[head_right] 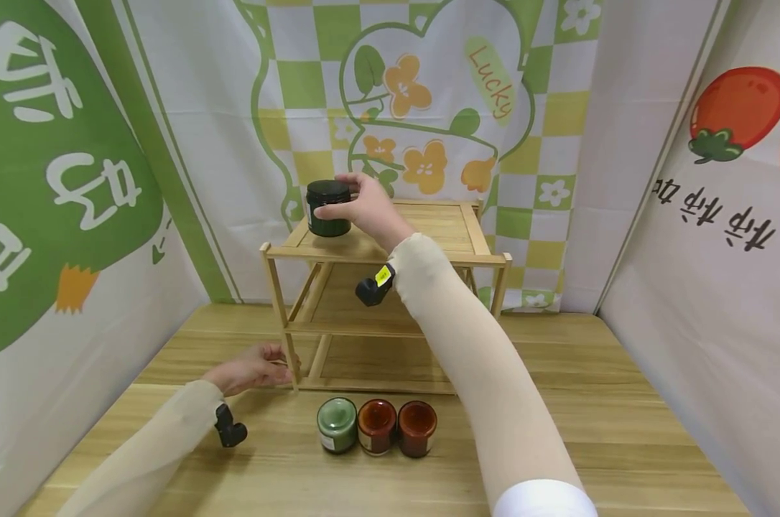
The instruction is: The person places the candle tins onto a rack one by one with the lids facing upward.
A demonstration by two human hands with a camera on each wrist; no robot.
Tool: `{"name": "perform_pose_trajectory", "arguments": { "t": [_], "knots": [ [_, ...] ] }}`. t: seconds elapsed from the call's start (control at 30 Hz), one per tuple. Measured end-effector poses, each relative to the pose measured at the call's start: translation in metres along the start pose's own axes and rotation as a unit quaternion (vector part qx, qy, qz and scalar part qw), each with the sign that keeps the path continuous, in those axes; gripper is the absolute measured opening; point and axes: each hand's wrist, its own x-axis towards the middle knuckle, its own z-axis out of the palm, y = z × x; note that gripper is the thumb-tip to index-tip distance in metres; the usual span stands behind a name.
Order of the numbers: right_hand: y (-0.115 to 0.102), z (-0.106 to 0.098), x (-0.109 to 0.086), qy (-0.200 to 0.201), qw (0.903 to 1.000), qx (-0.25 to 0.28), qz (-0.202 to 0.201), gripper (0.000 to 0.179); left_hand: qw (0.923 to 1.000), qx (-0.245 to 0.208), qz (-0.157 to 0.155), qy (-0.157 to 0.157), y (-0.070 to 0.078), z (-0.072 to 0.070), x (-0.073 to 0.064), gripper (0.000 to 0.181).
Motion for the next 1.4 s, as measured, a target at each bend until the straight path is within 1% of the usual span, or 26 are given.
{"name": "perform_pose_trajectory", "arguments": {
  "t": [0.37, 0.6, 1.0, 1.27, 1.4],
  "knots": [
    [0.005, 0.01, 0.001, 0.0, 0.9999, 0.001, 0.013, 0.074, 1.0, 0.0, -0.004, 0.003, 0.001, 0.001, 0.0, 0.02],
    [0.009, 0.011, 0.002, 0.0, 0.9999, -0.009, 0.012, 0.074, 1.0, 0.002, -0.005, 0.003, 0.002, 0.004, 0.0, 0.018],
    [0.011, 0.014, 0.002, -0.004, 0.9996, -0.021, 0.016, 0.075, 0.9999, -0.001, -0.011, 0.008, 0.002, 0.004, -0.001, 0.017],
    [0.013, 0.017, 0.002, -0.007, 0.9998, -0.007, 0.019, 0.074, 0.9999, -0.003, -0.01, 0.006, -0.001, 0.002, 0.0, 0.018],
    [0.013, 0.017, 0.002, -0.007, 0.9996, -0.009, 0.025, 0.073, 0.9999, 0.001, -0.011, 0.007, 0.0, 0.002, -0.001, 0.017]
  ]
}}
